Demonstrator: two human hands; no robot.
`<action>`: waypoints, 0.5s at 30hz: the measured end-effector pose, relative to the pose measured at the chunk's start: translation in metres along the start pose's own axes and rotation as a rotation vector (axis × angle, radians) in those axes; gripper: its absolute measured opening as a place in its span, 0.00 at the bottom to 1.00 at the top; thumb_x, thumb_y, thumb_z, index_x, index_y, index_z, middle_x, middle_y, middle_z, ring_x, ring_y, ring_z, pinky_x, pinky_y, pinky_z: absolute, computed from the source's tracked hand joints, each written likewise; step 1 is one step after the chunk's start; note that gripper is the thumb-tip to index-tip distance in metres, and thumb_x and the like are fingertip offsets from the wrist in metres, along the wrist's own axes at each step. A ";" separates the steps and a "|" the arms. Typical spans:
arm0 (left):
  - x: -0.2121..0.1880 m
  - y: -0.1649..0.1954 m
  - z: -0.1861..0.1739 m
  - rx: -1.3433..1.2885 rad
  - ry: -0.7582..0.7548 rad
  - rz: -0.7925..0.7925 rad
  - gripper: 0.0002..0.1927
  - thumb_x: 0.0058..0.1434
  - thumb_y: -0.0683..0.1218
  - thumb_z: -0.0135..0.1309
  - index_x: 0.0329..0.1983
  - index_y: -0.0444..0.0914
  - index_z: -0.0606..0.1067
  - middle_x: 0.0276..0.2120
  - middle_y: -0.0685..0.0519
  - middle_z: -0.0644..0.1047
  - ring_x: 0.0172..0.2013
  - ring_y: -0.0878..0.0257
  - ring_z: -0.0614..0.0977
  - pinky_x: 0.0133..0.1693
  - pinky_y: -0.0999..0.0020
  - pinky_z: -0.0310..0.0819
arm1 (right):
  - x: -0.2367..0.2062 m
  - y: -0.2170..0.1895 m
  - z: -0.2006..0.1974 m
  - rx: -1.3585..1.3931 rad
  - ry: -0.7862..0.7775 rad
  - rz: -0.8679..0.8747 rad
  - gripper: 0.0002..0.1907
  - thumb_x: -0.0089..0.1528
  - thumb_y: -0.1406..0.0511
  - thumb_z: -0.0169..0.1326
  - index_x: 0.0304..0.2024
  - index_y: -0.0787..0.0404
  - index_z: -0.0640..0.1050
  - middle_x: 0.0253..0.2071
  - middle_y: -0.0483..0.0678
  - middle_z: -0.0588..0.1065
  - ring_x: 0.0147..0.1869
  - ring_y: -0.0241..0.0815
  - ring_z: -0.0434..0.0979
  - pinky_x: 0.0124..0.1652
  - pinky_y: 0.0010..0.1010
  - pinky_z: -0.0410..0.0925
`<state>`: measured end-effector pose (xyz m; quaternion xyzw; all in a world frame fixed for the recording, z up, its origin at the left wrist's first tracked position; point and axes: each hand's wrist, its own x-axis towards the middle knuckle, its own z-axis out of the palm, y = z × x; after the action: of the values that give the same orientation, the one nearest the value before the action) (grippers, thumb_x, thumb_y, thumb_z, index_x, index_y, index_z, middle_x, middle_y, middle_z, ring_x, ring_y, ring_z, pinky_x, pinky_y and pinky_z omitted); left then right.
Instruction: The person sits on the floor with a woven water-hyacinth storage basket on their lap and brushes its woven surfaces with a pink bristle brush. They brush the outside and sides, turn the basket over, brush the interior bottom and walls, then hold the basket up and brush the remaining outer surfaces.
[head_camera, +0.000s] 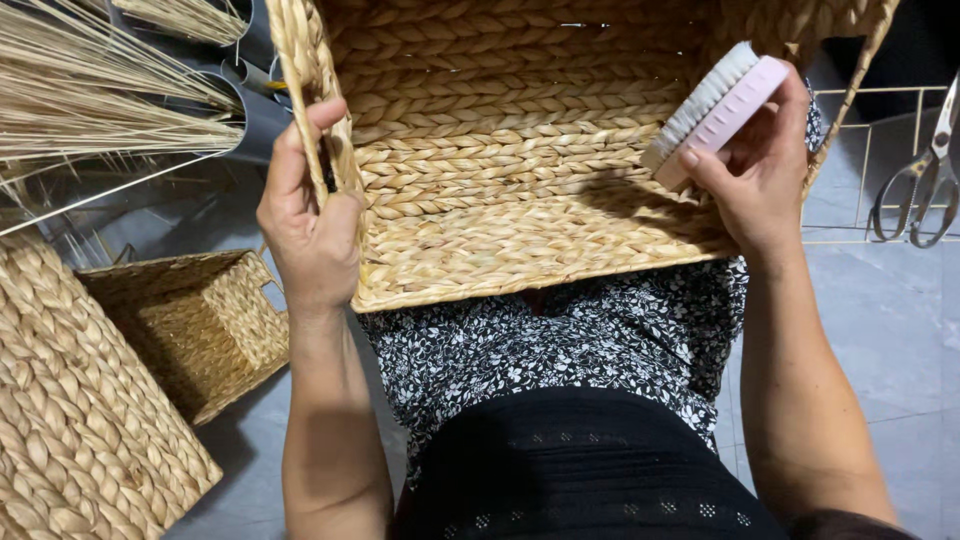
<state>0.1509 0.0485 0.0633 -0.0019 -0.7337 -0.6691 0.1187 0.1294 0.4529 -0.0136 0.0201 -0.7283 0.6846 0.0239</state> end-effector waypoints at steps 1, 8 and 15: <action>-0.002 0.000 0.000 0.007 0.013 -0.006 0.31 0.58 0.29 0.41 0.66 0.33 0.70 0.54 0.57 0.74 0.49 0.74 0.74 0.51 0.80 0.69 | -0.002 0.001 0.000 -0.016 0.013 -0.010 0.45 0.65 0.65 0.69 0.75 0.58 0.53 0.56 0.47 0.68 0.60 0.39 0.73 0.62 0.32 0.73; -0.013 -0.001 -0.002 0.037 0.003 0.063 0.28 0.60 0.27 0.43 0.65 0.32 0.72 0.56 0.55 0.75 0.52 0.73 0.75 0.56 0.80 0.68 | -0.008 0.007 -0.001 -0.099 0.007 -0.113 0.48 0.66 0.64 0.70 0.77 0.56 0.52 0.59 0.47 0.67 0.63 0.39 0.73 0.62 0.32 0.72; -0.009 -0.002 -0.002 -0.028 0.006 0.024 0.30 0.59 0.29 0.42 0.65 0.32 0.73 0.51 0.56 0.75 0.39 0.74 0.72 0.42 0.81 0.67 | -0.006 0.005 0.000 -0.040 0.060 -0.113 0.48 0.67 0.63 0.72 0.77 0.55 0.53 0.57 0.46 0.67 0.62 0.37 0.71 0.63 0.29 0.69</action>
<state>0.1594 0.0477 0.0600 -0.0103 -0.7238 -0.6778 0.1290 0.1352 0.4527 -0.0191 0.0402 -0.7384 0.6679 0.0845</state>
